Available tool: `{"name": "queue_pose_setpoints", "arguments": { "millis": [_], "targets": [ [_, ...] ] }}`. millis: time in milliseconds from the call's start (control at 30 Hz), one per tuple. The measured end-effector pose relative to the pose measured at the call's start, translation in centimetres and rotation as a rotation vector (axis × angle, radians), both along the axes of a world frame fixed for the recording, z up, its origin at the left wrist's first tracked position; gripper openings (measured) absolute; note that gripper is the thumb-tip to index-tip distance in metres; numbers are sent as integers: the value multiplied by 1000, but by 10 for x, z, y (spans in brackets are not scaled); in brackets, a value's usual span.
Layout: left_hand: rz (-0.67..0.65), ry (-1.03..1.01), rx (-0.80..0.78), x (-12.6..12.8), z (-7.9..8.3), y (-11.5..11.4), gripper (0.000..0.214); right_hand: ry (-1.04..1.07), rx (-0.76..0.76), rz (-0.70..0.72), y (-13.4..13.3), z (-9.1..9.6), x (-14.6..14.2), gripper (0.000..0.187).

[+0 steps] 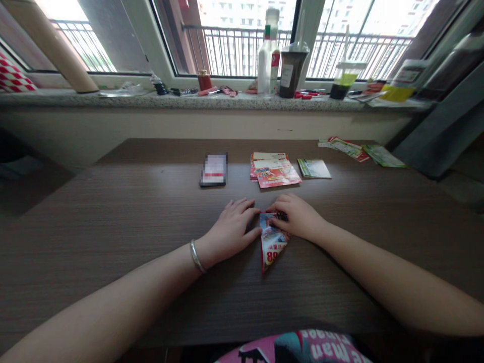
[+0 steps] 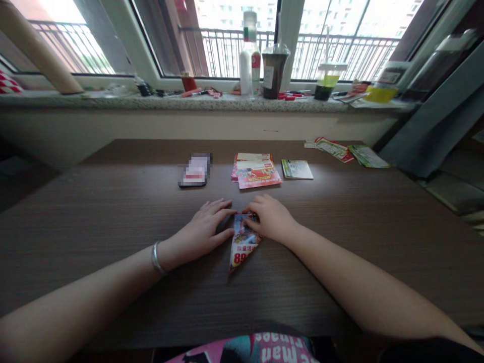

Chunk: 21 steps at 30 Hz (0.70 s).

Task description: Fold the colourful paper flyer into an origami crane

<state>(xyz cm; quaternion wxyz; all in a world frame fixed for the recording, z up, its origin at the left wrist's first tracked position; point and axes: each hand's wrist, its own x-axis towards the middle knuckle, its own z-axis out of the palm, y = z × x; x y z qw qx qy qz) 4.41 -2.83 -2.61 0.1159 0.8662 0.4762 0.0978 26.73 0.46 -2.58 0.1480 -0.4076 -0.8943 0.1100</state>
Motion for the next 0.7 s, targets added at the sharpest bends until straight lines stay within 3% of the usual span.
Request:
{"name": "queue_pose_setpoints", "arguments": {
  "millis": [233,700],
  "targets": [
    [72,-93,-35,5,-2,2,40,-22,71,12,-9,4,-9,19],
    [187,-155,-111,7,-4,10,28,37,27,4,-10,-1,-15,14]
  ]
}}
